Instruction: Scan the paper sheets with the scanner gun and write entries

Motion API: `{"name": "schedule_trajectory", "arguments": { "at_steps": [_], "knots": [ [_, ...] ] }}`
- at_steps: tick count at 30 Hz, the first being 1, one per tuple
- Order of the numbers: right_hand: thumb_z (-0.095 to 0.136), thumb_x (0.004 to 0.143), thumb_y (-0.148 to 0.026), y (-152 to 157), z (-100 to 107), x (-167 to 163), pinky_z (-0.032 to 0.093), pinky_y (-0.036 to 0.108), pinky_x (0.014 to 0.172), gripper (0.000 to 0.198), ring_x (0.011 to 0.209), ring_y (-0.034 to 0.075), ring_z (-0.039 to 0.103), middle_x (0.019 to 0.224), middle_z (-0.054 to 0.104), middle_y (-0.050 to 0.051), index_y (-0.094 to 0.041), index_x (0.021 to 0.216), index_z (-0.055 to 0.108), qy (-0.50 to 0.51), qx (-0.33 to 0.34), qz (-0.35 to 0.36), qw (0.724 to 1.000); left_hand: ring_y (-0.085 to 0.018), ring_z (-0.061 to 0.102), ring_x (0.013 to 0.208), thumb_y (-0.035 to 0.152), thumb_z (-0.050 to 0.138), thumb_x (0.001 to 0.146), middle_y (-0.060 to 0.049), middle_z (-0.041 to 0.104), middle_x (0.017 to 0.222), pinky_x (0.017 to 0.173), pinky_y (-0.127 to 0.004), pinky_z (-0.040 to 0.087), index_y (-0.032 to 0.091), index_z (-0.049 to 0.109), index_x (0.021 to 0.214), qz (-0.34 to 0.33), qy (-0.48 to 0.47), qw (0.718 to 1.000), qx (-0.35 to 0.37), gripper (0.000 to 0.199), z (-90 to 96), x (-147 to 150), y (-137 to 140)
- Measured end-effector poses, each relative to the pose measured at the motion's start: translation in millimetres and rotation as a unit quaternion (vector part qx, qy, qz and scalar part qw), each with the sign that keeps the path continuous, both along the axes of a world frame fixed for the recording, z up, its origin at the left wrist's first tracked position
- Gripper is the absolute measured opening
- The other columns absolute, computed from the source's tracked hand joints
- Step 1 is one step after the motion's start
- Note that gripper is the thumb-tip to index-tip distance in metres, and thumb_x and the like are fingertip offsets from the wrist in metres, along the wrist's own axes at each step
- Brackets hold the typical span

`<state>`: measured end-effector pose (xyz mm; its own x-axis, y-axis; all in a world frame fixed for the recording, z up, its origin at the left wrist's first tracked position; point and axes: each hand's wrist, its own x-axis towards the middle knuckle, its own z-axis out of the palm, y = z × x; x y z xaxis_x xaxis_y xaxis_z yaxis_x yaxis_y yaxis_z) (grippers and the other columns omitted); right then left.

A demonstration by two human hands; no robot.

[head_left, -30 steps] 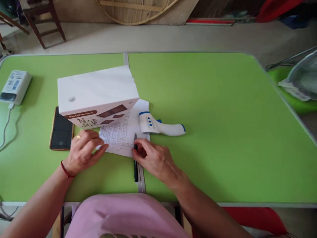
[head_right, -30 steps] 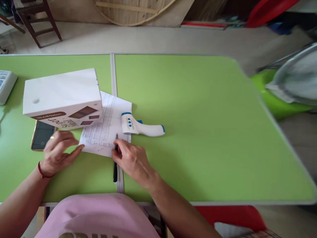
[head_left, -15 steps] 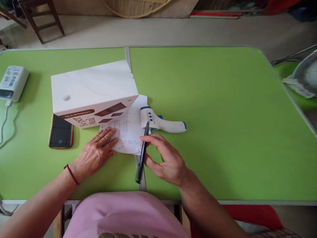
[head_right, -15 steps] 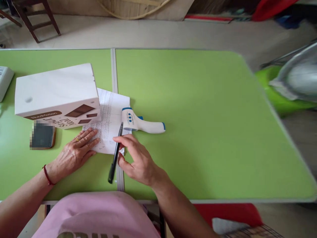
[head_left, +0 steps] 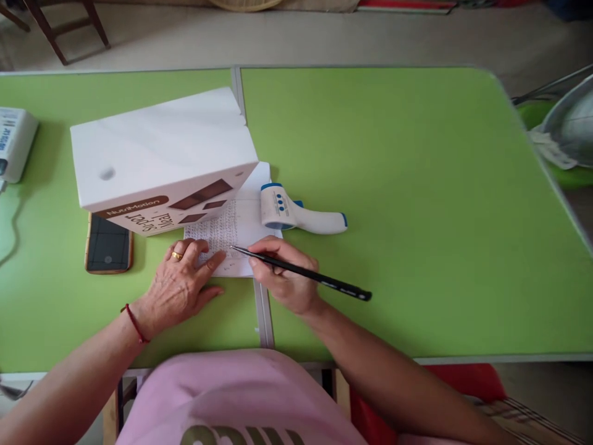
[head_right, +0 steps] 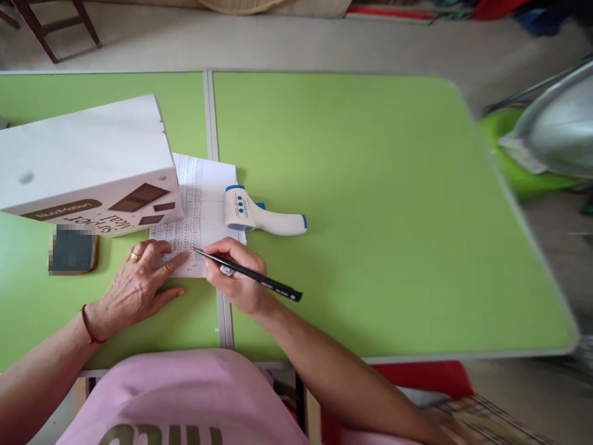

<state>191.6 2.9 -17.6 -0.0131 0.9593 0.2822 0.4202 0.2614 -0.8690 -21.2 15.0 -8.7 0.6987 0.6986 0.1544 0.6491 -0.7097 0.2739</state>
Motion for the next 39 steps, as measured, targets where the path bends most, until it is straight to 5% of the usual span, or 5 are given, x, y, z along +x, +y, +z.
{"name": "schedule_trajectory", "arguments": {
  "at_steps": [7,39],
  "knots": [
    [0.058,0.080,-0.015,5,-11,2,0.049,0.020,0.050,0.007,0.047,0.009,0.056,0.061,0.062,-0.004,-0.022,0.081,0.059,-0.085,0.112,0.001,0.990,-0.031,0.048,0.099,0.048,0.048,0.095,-0.017,0.052,0.113,0.084,-0.049,0.046,0.014,0.053,0.133,0.000,0.013,1.000,-0.018,0.051,-0.4,0,-1],
    [0.058,0.081,-0.015,6,-9,0,0.047,0.022,0.048,0.008,0.047,0.010,0.056,0.059,0.063,-0.004,-0.023,0.078,0.059,-0.089,0.098,0.023,0.991,-0.032,0.047,0.099,0.047,0.048,0.095,-0.018,0.052,0.112,0.084,-0.047,0.045,0.011,0.050,0.134,0.003,0.013,1.000,-0.025,0.053,0.9,1,-1]
  ]
}}
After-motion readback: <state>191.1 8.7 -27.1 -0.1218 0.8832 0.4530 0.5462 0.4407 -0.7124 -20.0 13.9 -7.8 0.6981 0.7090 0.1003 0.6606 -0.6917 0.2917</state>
